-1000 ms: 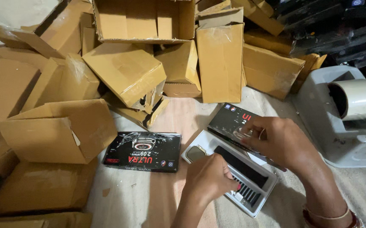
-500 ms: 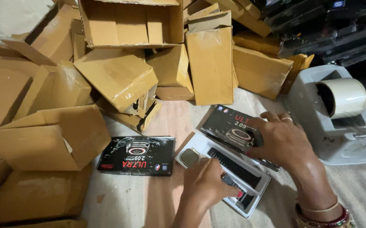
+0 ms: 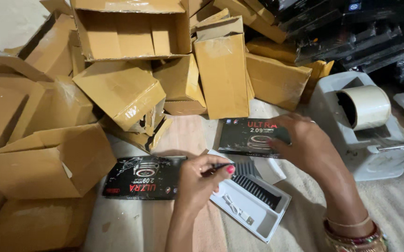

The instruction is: The person unpacks a smartwatch box, removes the watch and accessories, then repacks them into a small cardboard shipping box. They fold the box flaps and seal it with packing tape.

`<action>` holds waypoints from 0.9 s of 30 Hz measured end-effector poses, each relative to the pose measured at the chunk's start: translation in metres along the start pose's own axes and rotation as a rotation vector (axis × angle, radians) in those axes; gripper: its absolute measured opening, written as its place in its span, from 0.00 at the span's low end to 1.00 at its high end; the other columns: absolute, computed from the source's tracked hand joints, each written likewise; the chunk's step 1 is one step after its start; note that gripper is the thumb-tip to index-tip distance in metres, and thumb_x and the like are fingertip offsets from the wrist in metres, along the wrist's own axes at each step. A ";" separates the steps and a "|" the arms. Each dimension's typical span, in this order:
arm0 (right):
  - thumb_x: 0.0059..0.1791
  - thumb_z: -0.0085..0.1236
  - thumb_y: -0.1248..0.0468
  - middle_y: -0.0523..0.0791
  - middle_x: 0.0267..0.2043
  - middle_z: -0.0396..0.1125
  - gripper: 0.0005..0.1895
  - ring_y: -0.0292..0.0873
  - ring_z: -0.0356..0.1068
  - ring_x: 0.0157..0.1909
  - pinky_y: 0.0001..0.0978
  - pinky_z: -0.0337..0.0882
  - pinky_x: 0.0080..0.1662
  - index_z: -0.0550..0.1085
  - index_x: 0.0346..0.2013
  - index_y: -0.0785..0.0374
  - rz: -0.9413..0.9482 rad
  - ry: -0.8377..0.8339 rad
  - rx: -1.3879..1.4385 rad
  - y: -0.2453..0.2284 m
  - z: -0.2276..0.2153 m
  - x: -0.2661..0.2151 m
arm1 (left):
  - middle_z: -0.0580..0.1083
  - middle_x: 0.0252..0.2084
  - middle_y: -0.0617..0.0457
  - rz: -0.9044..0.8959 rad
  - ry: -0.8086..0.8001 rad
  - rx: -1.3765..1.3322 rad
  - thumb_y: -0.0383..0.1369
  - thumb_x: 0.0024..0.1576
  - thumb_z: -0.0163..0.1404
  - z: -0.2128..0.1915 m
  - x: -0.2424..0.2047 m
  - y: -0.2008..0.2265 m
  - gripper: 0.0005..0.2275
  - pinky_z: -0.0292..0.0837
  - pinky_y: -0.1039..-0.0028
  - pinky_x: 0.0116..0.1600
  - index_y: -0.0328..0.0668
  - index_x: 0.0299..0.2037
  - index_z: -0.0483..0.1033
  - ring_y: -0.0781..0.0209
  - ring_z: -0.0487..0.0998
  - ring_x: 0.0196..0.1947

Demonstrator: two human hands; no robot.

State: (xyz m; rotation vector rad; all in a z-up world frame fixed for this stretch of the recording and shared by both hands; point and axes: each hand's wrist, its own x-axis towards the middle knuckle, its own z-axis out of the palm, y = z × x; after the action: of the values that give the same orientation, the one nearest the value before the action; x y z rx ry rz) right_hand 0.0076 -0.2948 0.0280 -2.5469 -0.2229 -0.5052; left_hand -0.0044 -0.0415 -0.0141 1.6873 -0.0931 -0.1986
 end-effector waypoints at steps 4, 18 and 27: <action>0.46 0.66 0.55 0.49 0.32 0.77 0.15 0.50 0.78 0.33 0.41 0.76 0.38 0.82 0.43 0.58 0.244 -0.279 0.291 -0.022 -0.008 -0.001 | 0.83 0.32 0.50 0.085 -0.130 0.070 0.30 0.48 0.65 0.012 0.002 -0.009 0.14 0.72 0.80 0.30 0.31 0.42 0.84 0.70 0.78 0.25; 0.37 0.67 0.66 0.47 0.32 0.78 0.09 0.47 0.78 0.32 0.38 0.76 0.38 0.82 0.31 0.59 -0.160 -0.288 0.211 -0.079 0.030 -0.014 | 0.81 0.42 0.51 -0.117 0.294 0.862 0.42 0.45 0.65 -0.037 -0.007 0.023 0.21 0.78 0.66 0.39 0.55 0.50 0.82 0.59 0.83 0.35; 0.37 0.69 0.67 0.48 0.36 0.76 0.19 0.50 0.77 0.34 0.41 0.75 0.38 0.81 0.42 0.58 -0.122 -0.350 0.170 -0.089 0.044 -0.014 | 0.81 0.38 0.45 0.027 0.159 1.010 0.38 0.38 0.65 -0.028 -0.010 0.029 0.18 0.77 0.60 0.44 0.47 0.41 0.84 0.48 0.83 0.37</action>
State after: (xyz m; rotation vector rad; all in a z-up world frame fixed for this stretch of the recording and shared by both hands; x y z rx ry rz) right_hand -0.0145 -0.1971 0.0290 -2.4473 -0.5260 -0.0752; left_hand -0.0078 -0.0162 0.0188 2.6977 -0.1045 0.0230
